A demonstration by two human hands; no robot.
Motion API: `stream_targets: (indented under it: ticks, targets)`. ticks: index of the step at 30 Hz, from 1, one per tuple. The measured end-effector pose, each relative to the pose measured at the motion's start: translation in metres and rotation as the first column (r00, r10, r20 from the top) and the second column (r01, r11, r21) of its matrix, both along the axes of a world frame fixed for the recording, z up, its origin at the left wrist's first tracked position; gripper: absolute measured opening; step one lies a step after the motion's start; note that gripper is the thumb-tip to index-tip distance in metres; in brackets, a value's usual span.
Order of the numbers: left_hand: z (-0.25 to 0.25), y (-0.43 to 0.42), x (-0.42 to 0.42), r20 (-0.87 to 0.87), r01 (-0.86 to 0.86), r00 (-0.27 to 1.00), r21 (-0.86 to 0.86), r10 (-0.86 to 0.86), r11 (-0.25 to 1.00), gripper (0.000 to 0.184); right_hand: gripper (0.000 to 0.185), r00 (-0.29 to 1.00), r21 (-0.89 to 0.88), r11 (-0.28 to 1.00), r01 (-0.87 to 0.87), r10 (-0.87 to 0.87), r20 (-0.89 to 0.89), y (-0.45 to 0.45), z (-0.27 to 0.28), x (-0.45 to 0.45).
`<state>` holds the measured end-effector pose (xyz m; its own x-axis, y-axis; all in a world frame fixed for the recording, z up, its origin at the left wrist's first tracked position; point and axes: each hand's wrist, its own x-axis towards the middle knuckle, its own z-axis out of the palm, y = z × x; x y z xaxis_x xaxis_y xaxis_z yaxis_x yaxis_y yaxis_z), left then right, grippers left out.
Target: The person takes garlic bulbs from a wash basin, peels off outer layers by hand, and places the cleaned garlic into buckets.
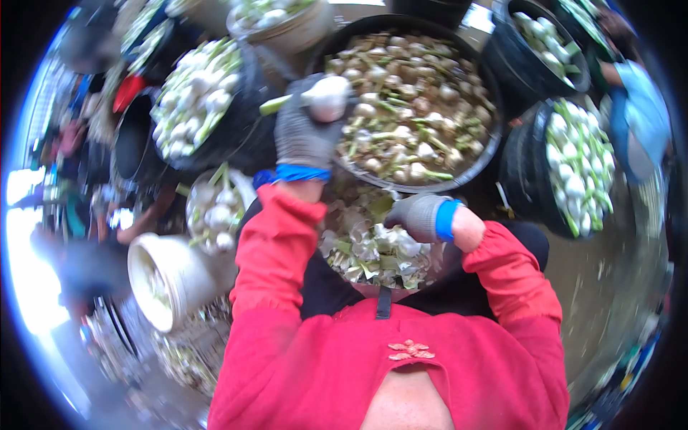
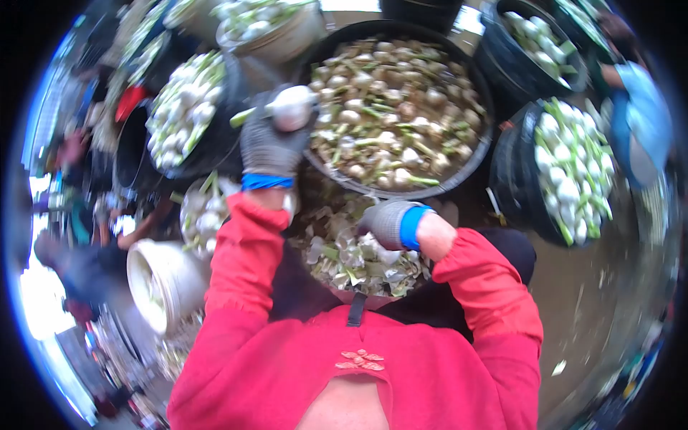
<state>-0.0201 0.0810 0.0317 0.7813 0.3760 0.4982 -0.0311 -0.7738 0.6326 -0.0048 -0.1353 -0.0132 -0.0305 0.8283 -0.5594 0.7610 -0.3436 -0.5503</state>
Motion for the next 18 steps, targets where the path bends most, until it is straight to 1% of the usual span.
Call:
stream_targets:
  ticks: [1,2,3,4,5,7,8,9,10,11,12,14,15,16,18]
  targets:
    - [-0.014,0.000,0.000,0.100,0.068,0.994,-0.237,-0.045,0.969,0.039,0.046,0.998,0.048,0.998,0.040,-0.042,0.036,0.002,0.005,0.001]
    - [-0.018,0.004,-0.002,0.179,0.212,0.975,-0.579,-0.131,0.788,0.039,0.045,0.995,0.139,0.989,0.046,-0.058,0.085,0.001,-0.004,0.004]
    - [-0.022,0.009,-0.003,0.351,0.361,0.931,-0.848,-0.100,0.388,0.040,0.044,0.988,0.229,0.972,0.057,-0.088,0.126,0.004,-0.013,0.005]
    - [-0.016,0.011,-0.005,0.431,0.431,0.901,-0.902,0.052,0.004,0.041,0.036,0.977,0.195,0.981,0.025,-0.066,0.203,0.013,0.001,0.005]
    - [-0.009,0.019,-0.010,0.400,0.420,0.907,-0.880,0.132,-0.221,0.039,0.035,0.972,0.185,0.983,0.015,-0.058,0.228,0.016,-0.005,0.006]
    - [0.006,0.033,-0.030,0.431,0.454,0.881,-0.886,0.197,-0.093,0.036,0.034,0.973,0.154,0.988,0.010,-0.045,0.225,0.023,-0.003,0.002]
    - [0.008,0.044,-0.046,0.433,0.462,0.867,-0.884,0.247,-0.073,0.038,0.035,0.976,0.148,0.989,-0.017,-0.015,0.215,0.024,-0.002,-0.001]
    - [-0.003,0.061,-0.063,0.479,0.471,0.837,-0.877,0.264,0.096,0.037,0.035,0.979,0.143,0.989,-0.042,0.012,0.205,0.025,0.000,-0.005]
    - [-0.012,0.076,-0.090,0.386,0.075,0.890,-0.648,0.242,0.758,0.036,0.035,0.980,0.137,0.988,-0.064,0.037,0.194,0.027,0.001,-0.007]
    - [-0.021,0.090,-0.119,0.280,-0.327,0.909,0.021,0.308,0.945,0.034,0.036,0.980,0.126,0.989,-0.076,0.051,0.192,0.030,0.001,-0.009]
    - [-0.030,0.104,-0.146,0.242,-0.375,0.881,-0.163,0.406,0.912,0.035,0.037,0.980,0.113,0.990,-0.084,0.062,0.190,0.031,-0.001,-0.012]
    - [-0.041,0.127,-0.206,0.088,-0.417,0.864,-0.429,0.496,0.802,0.037,0.039,0.977,0.064,0.994,-0.091,0.077,0.198,0.037,0.003,-0.017]
    - [-0.042,0.134,-0.238,-0.008,-0.422,0.874,-0.509,0.486,0.750,0.039,0.039,0.977,0.050,0.995,-0.082,0.071,0.200,0.038,0.001,-0.019]
    - [-0.042,0.133,-0.264,-0.025,-0.508,0.817,-0.502,0.576,0.700,0.039,0.039,0.977,0.036,0.997,-0.072,0.063,0.203,0.040,-0.002,-0.019]
    - [-0.054,0.155,-0.301,-0.044,-0.540,0.669,-0.715,0.742,0.445,0.038,0.039,0.976,0.017,0.998,-0.067,0.062,0.209,0.043,-0.004,-0.019]
